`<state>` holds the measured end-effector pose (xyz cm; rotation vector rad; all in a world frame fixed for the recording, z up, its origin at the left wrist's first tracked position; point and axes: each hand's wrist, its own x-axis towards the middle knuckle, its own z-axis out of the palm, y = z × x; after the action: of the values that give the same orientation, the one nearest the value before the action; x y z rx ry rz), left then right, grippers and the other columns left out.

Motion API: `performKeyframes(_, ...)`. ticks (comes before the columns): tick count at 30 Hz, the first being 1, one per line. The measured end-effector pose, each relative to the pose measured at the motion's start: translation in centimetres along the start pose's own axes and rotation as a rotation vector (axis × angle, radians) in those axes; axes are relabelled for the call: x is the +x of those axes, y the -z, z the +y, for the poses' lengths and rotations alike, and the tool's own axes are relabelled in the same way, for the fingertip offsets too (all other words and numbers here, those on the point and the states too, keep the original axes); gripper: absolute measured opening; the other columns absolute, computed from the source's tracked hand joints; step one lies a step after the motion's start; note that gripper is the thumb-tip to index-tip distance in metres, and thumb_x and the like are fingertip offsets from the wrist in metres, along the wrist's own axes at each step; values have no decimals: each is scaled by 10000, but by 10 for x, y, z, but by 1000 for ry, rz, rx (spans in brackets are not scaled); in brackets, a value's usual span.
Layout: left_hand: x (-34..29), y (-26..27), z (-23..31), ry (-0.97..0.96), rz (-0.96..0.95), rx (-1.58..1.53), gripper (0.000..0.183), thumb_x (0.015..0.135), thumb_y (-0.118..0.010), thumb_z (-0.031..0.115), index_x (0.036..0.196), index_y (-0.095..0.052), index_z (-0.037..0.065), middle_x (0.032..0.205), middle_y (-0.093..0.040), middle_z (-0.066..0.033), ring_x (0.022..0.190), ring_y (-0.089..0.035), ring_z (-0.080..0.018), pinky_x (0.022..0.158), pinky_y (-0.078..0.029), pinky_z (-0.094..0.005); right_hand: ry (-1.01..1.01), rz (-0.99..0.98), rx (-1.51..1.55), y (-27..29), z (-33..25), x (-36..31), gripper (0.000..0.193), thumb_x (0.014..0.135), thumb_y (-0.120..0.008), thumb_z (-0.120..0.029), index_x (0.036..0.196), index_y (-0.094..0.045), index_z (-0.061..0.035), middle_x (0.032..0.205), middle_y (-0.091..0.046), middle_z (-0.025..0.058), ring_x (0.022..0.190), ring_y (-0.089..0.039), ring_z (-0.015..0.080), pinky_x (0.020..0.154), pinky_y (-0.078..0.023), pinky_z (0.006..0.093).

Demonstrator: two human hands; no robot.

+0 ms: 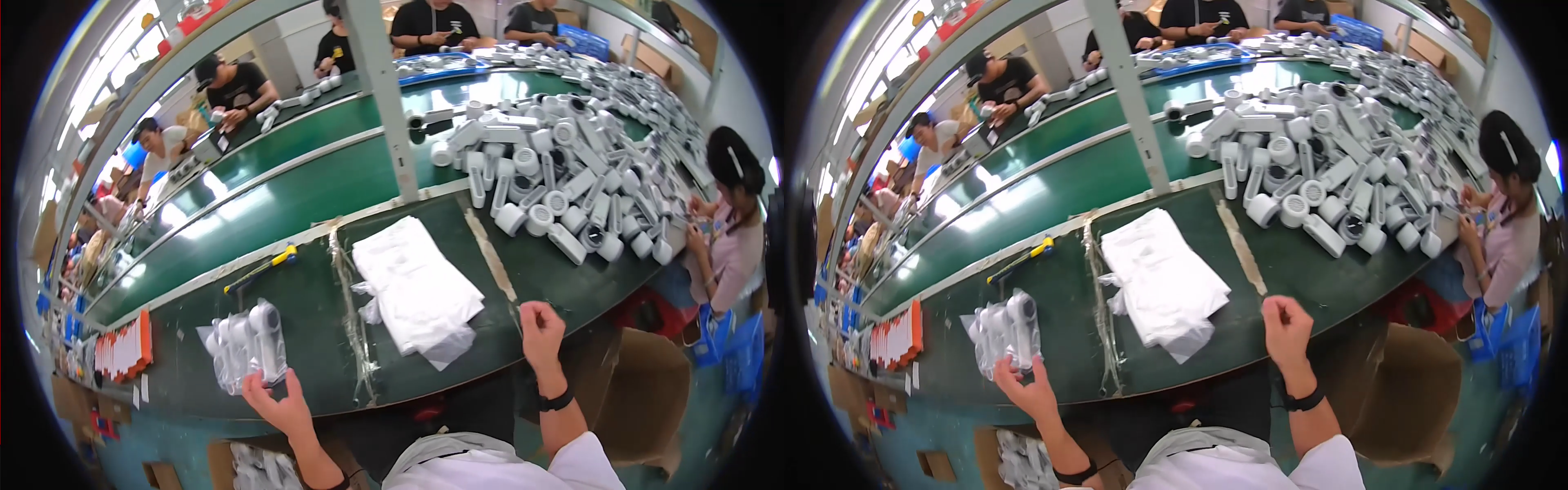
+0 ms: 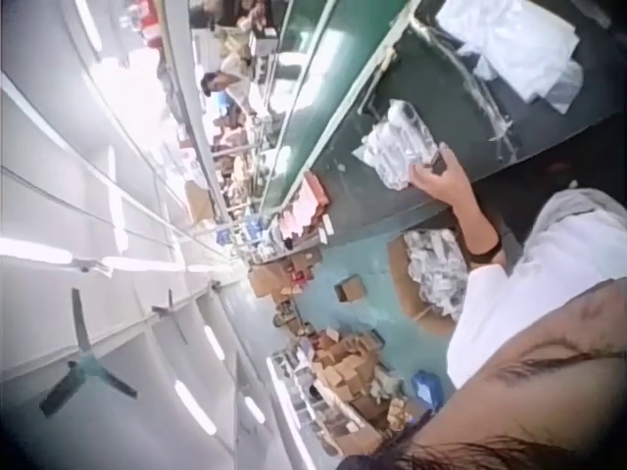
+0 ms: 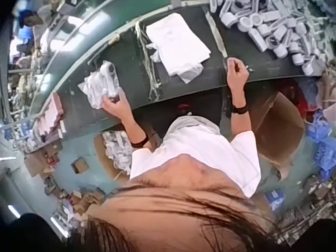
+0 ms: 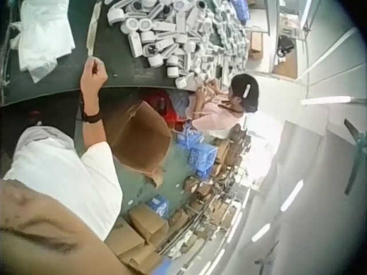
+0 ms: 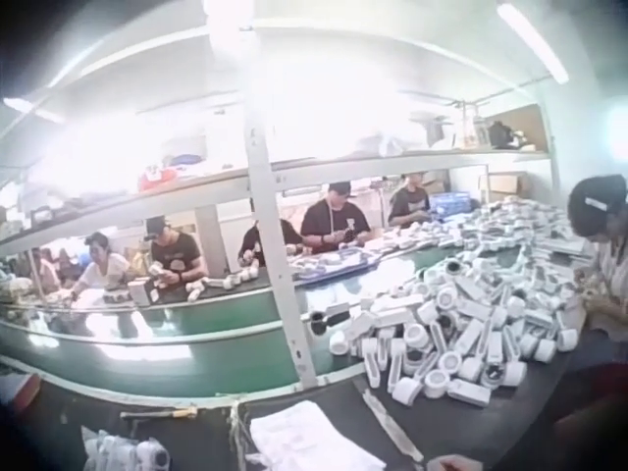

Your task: The person picks up a fan from a pile, slides it into a plastic bag, and places the bagged fan on the table, repeating this process before putting the bagged fans into a cardboard box.

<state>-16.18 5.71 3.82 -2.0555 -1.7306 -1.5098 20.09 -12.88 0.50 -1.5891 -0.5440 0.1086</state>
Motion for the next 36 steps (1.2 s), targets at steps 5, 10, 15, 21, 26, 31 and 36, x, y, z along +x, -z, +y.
performKeyframes(5,-14,-11,80,-146,-582,-425,479,649,-828,100,1060,-595,25,983,-595,-97,912,-570,-212,776,-481,-326,96,94,-612,37,-14,85,274,812,-697,-194,1014,-637,-18,872,-618,96,766,-588,226,700,-491,327)
performKeyframes(10,-32,-48,150,-672,-674,-515,558,575,-870,232,1041,-625,49,999,-606,-122,893,-582,-288,757,-484,-388,122,-49,-1277,65,32,146,491,772,-701,-284,1176,-552,-48,1103,-597,136,1070,-537,342,879,-475,444)
performKeyframes(15,-48,-70,157,-709,-772,-313,424,621,-830,223,962,-648,50,873,-579,-80,794,-560,-274,686,-462,-390,92,-153,-1331,55,30,151,422,768,-679,-256,1113,-560,-45,1073,-611,132,1036,-564,342,828,-496,451)
performKeyframes(21,-48,-86,144,-559,-754,-481,159,776,-719,112,891,-658,21,751,-566,-61,685,-550,-251,633,-453,-326,-256,-239,-680,67,21,142,318,783,-641,-258,935,-602,18,898,-632,147,727,-649,266,614,-531,385)
performKeyframes(26,-37,-80,156,215,-1051,-849,148,916,-600,80,1010,-670,-10,843,-665,-45,693,-588,-128,636,-458,-239,-497,-353,555,55,-32,72,269,774,-551,-100,1002,-568,41,849,-628,126,592,-619,192,500,-511,321)
performKeyframes(31,-44,-86,172,331,-1135,-1189,223,945,-550,35,1151,-611,-24,957,-684,-61,792,-613,-91,686,-488,-232,-370,-370,606,1,-50,4,322,701,-637,0,1018,-582,6,872,-640,100,677,-625,166,600,-526,292)
performKeyframes(36,-54,-88,177,287,-1131,-1221,202,914,-600,26,1109,-614,-23,925,-682,-48,807,-612,-87,695,-486,-233,-231,-310,409,-43,-84,-14,319,725,-802,-77,979,-619,-12,879,-651,14,763,-602,85,682,-498,241)
